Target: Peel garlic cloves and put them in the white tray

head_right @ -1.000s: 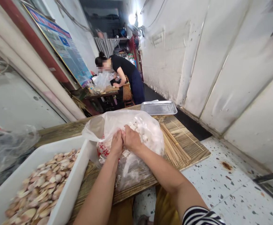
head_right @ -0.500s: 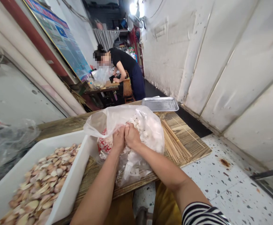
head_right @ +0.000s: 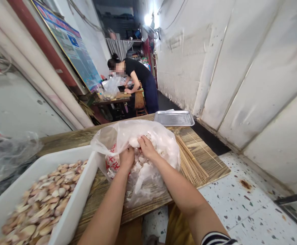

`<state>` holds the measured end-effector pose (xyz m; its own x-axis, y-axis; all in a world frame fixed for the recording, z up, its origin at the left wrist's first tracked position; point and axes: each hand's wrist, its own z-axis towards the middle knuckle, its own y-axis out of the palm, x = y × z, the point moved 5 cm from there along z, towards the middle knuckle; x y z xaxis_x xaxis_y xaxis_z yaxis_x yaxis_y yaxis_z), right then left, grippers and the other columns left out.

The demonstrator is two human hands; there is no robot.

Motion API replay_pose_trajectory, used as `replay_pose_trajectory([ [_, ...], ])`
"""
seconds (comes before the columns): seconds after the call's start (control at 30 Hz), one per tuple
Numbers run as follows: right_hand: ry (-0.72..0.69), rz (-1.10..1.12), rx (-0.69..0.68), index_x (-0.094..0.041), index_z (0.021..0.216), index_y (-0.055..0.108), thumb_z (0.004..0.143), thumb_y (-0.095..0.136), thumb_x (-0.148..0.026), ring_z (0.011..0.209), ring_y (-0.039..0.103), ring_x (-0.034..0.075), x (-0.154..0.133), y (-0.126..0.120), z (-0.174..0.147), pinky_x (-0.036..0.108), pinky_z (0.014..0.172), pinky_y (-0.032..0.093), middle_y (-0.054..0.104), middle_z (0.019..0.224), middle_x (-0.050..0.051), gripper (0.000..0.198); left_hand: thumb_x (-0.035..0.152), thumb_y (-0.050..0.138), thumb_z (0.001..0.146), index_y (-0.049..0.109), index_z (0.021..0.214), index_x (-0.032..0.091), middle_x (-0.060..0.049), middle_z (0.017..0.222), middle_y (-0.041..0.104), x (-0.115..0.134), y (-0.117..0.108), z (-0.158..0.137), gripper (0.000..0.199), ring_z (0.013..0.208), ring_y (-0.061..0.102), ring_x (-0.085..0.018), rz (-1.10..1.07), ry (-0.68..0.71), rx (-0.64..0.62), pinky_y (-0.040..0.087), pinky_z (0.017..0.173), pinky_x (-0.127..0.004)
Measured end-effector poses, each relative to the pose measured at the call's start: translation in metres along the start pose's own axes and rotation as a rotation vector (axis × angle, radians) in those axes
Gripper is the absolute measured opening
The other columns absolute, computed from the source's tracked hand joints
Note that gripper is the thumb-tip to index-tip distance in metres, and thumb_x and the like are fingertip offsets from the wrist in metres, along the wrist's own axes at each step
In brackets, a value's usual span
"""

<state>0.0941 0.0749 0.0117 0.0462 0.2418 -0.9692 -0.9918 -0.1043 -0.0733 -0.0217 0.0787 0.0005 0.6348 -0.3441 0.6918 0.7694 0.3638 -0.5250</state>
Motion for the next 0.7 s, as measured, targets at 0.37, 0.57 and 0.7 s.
replay_pose_trajectory([
  [0.37,0.147,0.1,0.197,-0.023,0.093,0.036,0.072,0.053,-0.033,0.047,0.052,0.01,0.006,-0.017,0.006,0.02,0.046,0.042,0.052,0.06,-0.009,0.029,0.045,0.043,0.079,0.066,0.082,0.018,-0.005,0.075,0.067,0.022,-0.01,-0.003,0.035,0.08,0.062,-0.02,-0.054,-0.164,-0.147,0.047,0.077,-0.031],
  [0.57,-0.056,-0.363,0.071,-0.02,0.085,0.049,0.075,0.05,-0.031,0.058,0.049,0.01,-0.015,-0.023,0.002,0.021,0.056,0.038,0.052,0.064,-0.005,0.015,0.038,0.047,0.077,0.061,0.088,0.019,-0.003,0.082,0.066,0.025,-0.005,-0.003,0.026,0.08,0.06,-0.015,-0.209,-0.117,-0.249,0.044,0.077,-0.027],
  [0.7,-0.165,-0.575,0.027,-0.018,0.08,0.052,0.082,0.044,-0.042,0.062,0.047,0.012,-0.025,-0.019,-0.002,0.022,0.06,0.035,0.051,0.065,-0.003,0.025,0.039,0.046,0.076,0.056,0.086,0.017,0.0,0.07,0.06,0.029,-0.008,-0.006,0.026,0.066,0.055,-0.013,-0.053,-0.073,-0.214,0.043,0.067,-0.025],
])
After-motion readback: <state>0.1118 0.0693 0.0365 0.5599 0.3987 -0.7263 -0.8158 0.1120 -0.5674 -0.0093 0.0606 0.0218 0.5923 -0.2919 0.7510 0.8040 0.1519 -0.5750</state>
